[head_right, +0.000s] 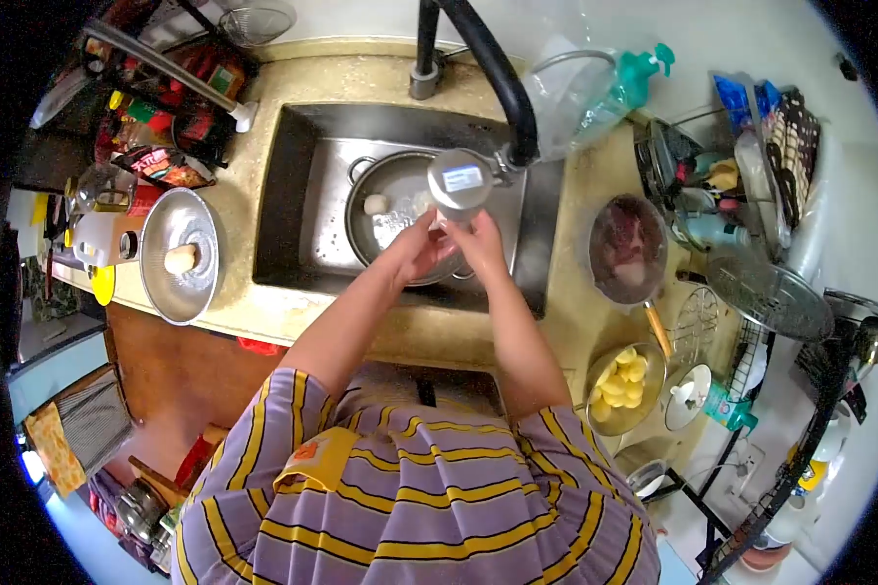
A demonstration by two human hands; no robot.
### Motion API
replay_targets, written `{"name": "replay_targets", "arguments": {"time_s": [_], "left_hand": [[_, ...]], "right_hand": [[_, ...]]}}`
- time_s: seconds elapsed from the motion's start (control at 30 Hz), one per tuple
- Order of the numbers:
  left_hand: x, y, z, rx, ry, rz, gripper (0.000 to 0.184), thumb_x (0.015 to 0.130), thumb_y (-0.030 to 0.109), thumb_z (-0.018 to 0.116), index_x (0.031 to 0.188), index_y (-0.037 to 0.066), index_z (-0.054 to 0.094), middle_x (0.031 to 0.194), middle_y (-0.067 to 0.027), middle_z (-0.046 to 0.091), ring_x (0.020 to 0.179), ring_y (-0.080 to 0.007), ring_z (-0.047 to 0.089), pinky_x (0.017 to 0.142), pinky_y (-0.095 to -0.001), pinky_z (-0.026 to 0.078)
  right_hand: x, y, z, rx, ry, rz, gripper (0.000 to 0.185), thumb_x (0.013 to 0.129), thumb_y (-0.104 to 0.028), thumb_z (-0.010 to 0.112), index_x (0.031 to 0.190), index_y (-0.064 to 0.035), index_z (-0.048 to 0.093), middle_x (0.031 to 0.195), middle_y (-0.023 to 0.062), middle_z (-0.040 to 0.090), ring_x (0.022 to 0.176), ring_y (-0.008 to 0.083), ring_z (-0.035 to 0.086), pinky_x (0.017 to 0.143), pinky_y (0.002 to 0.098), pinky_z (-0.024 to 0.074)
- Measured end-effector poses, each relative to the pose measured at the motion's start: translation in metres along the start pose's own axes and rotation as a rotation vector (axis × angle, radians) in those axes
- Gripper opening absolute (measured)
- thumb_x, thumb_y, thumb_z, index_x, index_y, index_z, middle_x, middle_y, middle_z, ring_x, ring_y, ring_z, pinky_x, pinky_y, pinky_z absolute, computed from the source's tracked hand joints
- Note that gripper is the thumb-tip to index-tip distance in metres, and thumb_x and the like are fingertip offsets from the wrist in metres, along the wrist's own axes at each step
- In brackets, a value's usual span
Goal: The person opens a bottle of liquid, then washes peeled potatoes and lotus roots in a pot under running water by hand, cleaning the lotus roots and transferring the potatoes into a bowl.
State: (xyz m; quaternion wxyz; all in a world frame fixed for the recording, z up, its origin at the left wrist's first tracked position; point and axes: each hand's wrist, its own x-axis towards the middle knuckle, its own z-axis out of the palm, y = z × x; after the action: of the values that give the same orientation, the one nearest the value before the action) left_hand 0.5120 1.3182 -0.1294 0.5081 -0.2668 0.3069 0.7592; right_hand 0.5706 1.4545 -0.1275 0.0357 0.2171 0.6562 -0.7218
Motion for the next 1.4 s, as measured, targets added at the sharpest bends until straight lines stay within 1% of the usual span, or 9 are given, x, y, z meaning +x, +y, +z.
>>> {"name": "replay_targets", "arguments": {"time_s": [0.03, 0.1, 0.23, 0.37, 0.47, 0.57, 0.73, 0.93, 1.4], "left_hand": [[0.011, -0.004, 0.007, 0.015, -0.022, 0.062, 0.036, 0.104, 0.03, 0.043, 0.131, 0.006, 0.048, 0.124, -0.0149, 0.056, 0.101, -0.0214, 0.061, 0.082, -0.0298, 0.055], [0.024, -0.008, 0.023, 0.049, -0.069, 0.188, 0.032, 0.104, 0.027, 0.04, 0.121, 0.004, 0.053, 0.114, -0.0105, 0.061, 0.093, -0.0177, 0.062, 0.079, -0.0279, 0.056], [0.032, -0.015, 0.027, 0.051, -0.107, 0.177, 0.027, 0.103, 0.021, 0.04, 0.115, 0.004, 0.057, 0.101, -0.0078, 0.066, 0.086, -0.0168, 0.064, 0.073, -0.026, 0.054], [0.022, -0.015, 0.03, 0.029, -0.058, 0.151, 0.028, 0.104, 0.022, 0.039, 0.114, 0.004, 0.057, 0.101, -0.008, 0.066, 0.088, -0.0166, 0.065, 0.072, -0.0257, 0.054], [0.015, -0.01, 0.029, 0.062, -0.037, 0.135, 0.03, 0.104, 0.024, 0.036, 0.116, 0.004, 0.056, 0.104, -0.0085, 0.066, 0.089, -0.017, 0.065, 0.073, -0.0261, 0.054], [0.011, -0.004, 0.03, 0.096, -0.018, 0.128, 0.033, 0.105, 0.026, 0.034, 0.119, 0.005, 0.055, 0.108, -0.0088, 0.064, 0.092, -0.0167, 0.064, 0.075, -0.0266, 0.054], [0.0, -0.009, 0.029, 0.062, 0.025, 0.107, 0.038, 0.106, 0.033, 0.03, 0.122, 0.007, 0.053, 0.112, -0.0074, 0.063, 0.096, -0.0158, 0.063, 0.077, -0.0271, 0.054], [0.005, -0.014, 0.019, 0.039, -0.012, 0.104, 0.035, 0.105, 0.034, 0.036, 0.121, 0.008, 0.054, 0.111, -0.0069, 0.063, 0.095, -0.0169, 0.063, 0.081, -0.0289, 0.055], [0.015, -0.009, 0.035, 0.151, -0.036, 0.126, 0.028, 0.105, 0.024, 0.037, 0.117, 0.009, 0.057, 0.106, -0.0042, 0.064, 0.088, -0.0142, 0.062, 0.073, -0.0264, 0.056]], "right_hand": [[-0.002, -0.005, -0.004, 0.087, -0.041, 0.031, 0.042, 0.085, -0.002, 0.069, 0.125, -0.0013, 0.054, 0.108, 0.0042, 0.065, 0.095, 0.0127, 0.061, 0.081, 0.0252, 0.0483], [0.0, -0.005, -0.009, 0.135, 0.036, -0.005, 0.042, 0.085, 0.0, 0.068, 0.125, -0.0013, 0.054, 0.106, 0.0027, 0.064, 0.092, 0.0113, 0.06, 0.079, 0.0238, 0.0482], [0.004, 0.001, -0.025, 0.12, 0.026, -0.059, 0.048, 0.082, 0.002, 0.07, 0.127, -0.0009, 0.054, 0.101, 0.0002, 0.061, 0.088, 0.0087, 0.057, 0.079, 0.0229, 0.0486], [0.002, 0.0, -0.027, 0.113, -0.047, -0.02, 0.052, 0.08, 0.002, 0.073, 0.128, -0.0001, 0.054, 0.104, 0.0013, 0.062, 0.09, 0.0088, 0.058, 0.081, 0.024, 0.049], [0.008, 0.01, -0.025, 0.041, -0.039, -0.122, 0.052, 0.079, 0.001, 0.074, 0.128, 0.0005, 0.054, 0.108, 0.0035, 0.064, 0.093, 0.0098, 0.06, 0.082, 0.0248, 0.0498], [0.014, 0.015, -0.026, -0.011, -0.066, -0.105, 0.053, 0.079, 0.001, 0.075, 0.128, 0.001, 0.054, 0.111, 0.006, 0.065, 0.097, 0.0116, 0.061, 0.084, 0.0259, 0.0502], [0.005, 0.008, -0.024, 0.051, -0.118, -0.109, 0.054, 0.079, 0.002, 0.074, 0.129, 0.0016, 0.052, 0.112, 0.0073, 0.065, 0.101, 0.0134, 0.062, 0.085, 0.027, 0.0507], [-0.001, 0.008, -0.024, 0.038, -0.119, -0.134, 0.054, 0.08, 0.004, 0.072, 0.13, 0.0012, 0.052, 0.114, 0.0078, 0.065, 0.102, 0.0142, 0.062, 0.086, 0.0271, 0.0507], [-0.001, -0.012, -0.032, 0.118, -0.098, -0.144, 0.051, 0.082, 0.007, 0.068, 0.13, -0.0022, 0.053, 0.118, 0.0071, 0.064, 0.105, 0.0151, 0.061, 0.088, 0.0279, 0.0506]]}}
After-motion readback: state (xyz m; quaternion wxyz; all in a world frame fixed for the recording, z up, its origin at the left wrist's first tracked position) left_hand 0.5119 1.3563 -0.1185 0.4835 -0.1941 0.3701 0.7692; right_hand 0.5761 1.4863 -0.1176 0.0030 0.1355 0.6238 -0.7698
